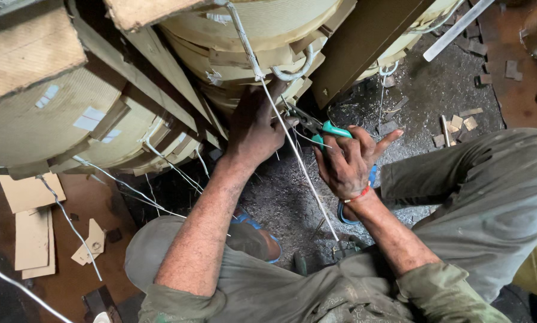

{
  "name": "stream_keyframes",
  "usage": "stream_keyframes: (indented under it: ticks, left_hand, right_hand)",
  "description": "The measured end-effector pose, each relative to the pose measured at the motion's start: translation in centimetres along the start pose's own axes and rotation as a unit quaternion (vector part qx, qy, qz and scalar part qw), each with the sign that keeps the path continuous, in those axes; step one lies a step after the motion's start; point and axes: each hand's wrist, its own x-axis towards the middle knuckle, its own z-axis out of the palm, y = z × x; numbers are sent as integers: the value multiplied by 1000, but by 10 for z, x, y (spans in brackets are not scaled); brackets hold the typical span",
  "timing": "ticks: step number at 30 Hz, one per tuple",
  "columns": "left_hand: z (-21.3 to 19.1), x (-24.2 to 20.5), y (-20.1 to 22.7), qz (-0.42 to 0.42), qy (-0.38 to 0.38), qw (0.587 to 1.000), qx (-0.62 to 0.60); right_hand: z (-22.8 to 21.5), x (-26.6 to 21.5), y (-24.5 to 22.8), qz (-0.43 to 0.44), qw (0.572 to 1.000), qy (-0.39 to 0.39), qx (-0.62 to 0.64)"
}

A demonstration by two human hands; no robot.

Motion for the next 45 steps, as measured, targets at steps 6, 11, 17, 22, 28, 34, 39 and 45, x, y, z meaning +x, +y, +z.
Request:
stream_keyframes:
  ticks: [6, 11, 17, 22, 28, 34, 39, 45]
  left_hand:
    - [0, 1, 5, 32, 19, 999, 11]
    - [-7, 4, 12, 26, 30, 999, -17]
    - [-12, 10, 15, -23, -23, 999, -32]
    - [-13, 11, 18, -86, -65, 994, -33]
    - [-14, 9, 21, -113, -85, 988, -55]
    - [-16, 11, 22, -99, -92, 988, -70]
    - [-15, 9, 15, -27, -48, 997, -59]
    - [3, 4, 5, -96, -46, 992, -73]
  right_hand:
    - [4, -4, 8, -9, 1000, 8, -3]
    - [4, -4, 9, -1, 1000, 9, 5]
    - [5, 1, 24, -46, 997, 36, 48]
    - [1, 1, 30, -2, 994, -21, 104]
    - [4, 5, 25, 41, 998, -28, 34]
    - [9, 10, 16, 130, 984, -108, 56]
    - [14, 14, 7, 171, 975, -133, 41]
    - [18, 7, 5, 140, 987, -77, 36]
